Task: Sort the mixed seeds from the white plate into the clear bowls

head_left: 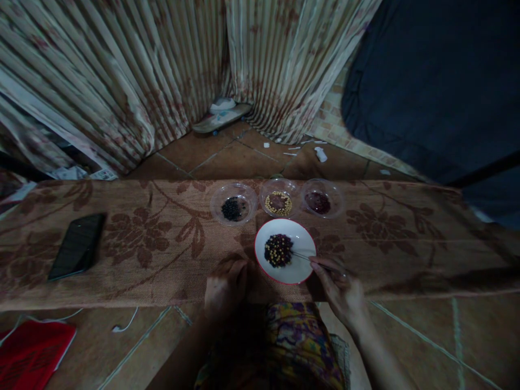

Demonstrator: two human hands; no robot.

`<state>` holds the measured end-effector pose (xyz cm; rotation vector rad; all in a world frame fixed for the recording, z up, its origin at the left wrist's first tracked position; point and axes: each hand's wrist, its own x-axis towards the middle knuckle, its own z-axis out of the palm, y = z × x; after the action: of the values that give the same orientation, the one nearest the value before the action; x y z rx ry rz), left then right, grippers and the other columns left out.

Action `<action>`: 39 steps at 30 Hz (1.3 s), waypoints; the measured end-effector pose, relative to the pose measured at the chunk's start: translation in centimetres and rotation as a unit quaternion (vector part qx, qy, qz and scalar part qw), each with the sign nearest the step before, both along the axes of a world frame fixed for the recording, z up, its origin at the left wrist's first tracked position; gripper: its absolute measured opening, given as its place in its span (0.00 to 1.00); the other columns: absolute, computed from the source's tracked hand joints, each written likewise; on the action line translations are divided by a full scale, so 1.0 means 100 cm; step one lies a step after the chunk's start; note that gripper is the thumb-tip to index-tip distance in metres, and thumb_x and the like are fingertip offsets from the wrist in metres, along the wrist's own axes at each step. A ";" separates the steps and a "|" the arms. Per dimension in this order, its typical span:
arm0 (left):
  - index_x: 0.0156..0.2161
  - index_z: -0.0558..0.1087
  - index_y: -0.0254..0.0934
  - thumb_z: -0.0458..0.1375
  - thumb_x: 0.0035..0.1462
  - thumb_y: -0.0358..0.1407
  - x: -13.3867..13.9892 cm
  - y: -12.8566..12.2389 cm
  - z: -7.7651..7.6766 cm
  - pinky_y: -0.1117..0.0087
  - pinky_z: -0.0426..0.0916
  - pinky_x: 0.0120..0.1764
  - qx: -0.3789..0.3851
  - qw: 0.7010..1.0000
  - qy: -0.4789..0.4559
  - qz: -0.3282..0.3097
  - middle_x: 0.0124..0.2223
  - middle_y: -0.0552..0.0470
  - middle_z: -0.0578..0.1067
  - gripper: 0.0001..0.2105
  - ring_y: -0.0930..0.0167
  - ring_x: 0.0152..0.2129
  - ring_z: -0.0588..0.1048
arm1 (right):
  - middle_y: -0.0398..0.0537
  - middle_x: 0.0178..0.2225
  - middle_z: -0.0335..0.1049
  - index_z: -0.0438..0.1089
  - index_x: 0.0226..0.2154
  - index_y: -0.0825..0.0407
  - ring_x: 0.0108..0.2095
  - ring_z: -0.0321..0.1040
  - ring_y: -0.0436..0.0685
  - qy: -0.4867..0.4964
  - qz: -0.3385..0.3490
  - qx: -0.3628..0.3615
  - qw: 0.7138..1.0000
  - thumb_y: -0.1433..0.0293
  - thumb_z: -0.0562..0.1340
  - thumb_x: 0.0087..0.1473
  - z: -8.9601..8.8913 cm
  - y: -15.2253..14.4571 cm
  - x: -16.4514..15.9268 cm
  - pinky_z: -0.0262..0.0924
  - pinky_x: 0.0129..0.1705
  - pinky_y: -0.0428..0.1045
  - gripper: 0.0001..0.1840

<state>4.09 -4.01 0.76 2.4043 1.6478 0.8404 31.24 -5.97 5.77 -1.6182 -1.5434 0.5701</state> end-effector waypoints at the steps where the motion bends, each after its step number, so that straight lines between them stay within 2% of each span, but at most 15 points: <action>1: 0.38 0.74 0.39 0.53 0.64 0.33 0.000 0.000 0.000 0.71 0.67 0.34 0.002 1.000 -0.002 -0.001 0.35 0.51 0.79 0.07 0.71 0.31 0.76 | 0.50 0.38 0.78 0.79 0.36 0.48 0.38 0.76 0.58 0.000 0.000 -0.006 1.000 0.59 0.62 0.60 0.000 0.000 0.000 0.70 0.40 0.50 0.13; 12: 0.38 0.74 0.39 0.53 0.65 0.33 0.001 0.000 -0.001 0.71 0.67 0.35 -0.009 1.000 -0.007 0.000 0.33 0.52 0.78 0.07 0.71 0.30 0.75 | 0.50 0.41 0.77 0.80 0.36 0.47 0.41 0.76 0.58 0.029 -0.021 -0.048 0.998 0.58 0.63 0.58 0.005 -0.002 0.001 0.70 0.40 0.49 0.13; 18: 0.39 0.74 0.39 0.54 0.64 0.32 0.000 0.000 -0.003 0.71 0.67 0.34 0.002 1.000 -0.009 -0.003 0.33 0.52 0.78 0.06 0.71 0.30 0.75 | 0.51 0.39 0.75 0.81 0.33 0.48 0.38 0.75 0.57 0.036 -0.040 -0.020 0.998 0.55 0.64 0.56 0.007 0.001 -0.001 0.71 0.37 0.48 0.16; 30: 0.39 0.73 0.39 0.53 0.64 0.32 0.000 0.000 -0.004 0.71 0.69 0.36 0.008 1.000 -0.004 -0.002 0.36 0.51 0.79 0.06 0.70 0.32 0.77 | 0.51 0.38 0.76 0.80 0.35 0.48 0.39 0.75 0.58 0.049 -0.027 0.010 0.998 0.62 0.64 0.58 0.002 -0.002 0.005 0.71 0.39 0.51 0.10; 34: 0.39 0.73 0.40 0.52 0.65 0.33 -0.001 0.001 -0.003 0.71 0.70 0.36 0.007 1.000 -0.005 -0.007 0.36 0.51 0.79 0.07 0.70 0.32 0.77 | 0.51 0.38 0.76 0.80 0.34 0.48 0.38 0.74 0.58 0.059 -0.061 0.051 0.995 0.63 0.66 0.56 0.008 0.010 0.015 0.70 0.36 0.51 0.08; 39: 0.40 0.74 0.40 0.51 0.66 0.34 -0.001 0.001 -0.002 0.71 0.71 0.33 0.019 1.000 -0.001 0.001 0.36 0.51 0.80 0.09 0.70 0.31 0.78 | 0.50 0.33 0.78 0.79 0.32 0.50 0.36 0.74 0.58 0.026 -0.135 0.161 0.977 0.62 0.66 0.54 0.017 0.054 0.040 0.68 0.39 0.53 0.09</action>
<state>3.96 -3.95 0.57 2.4268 1.6483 0.8805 35.29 -0.57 7.49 -1.5141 -1.2727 0.1999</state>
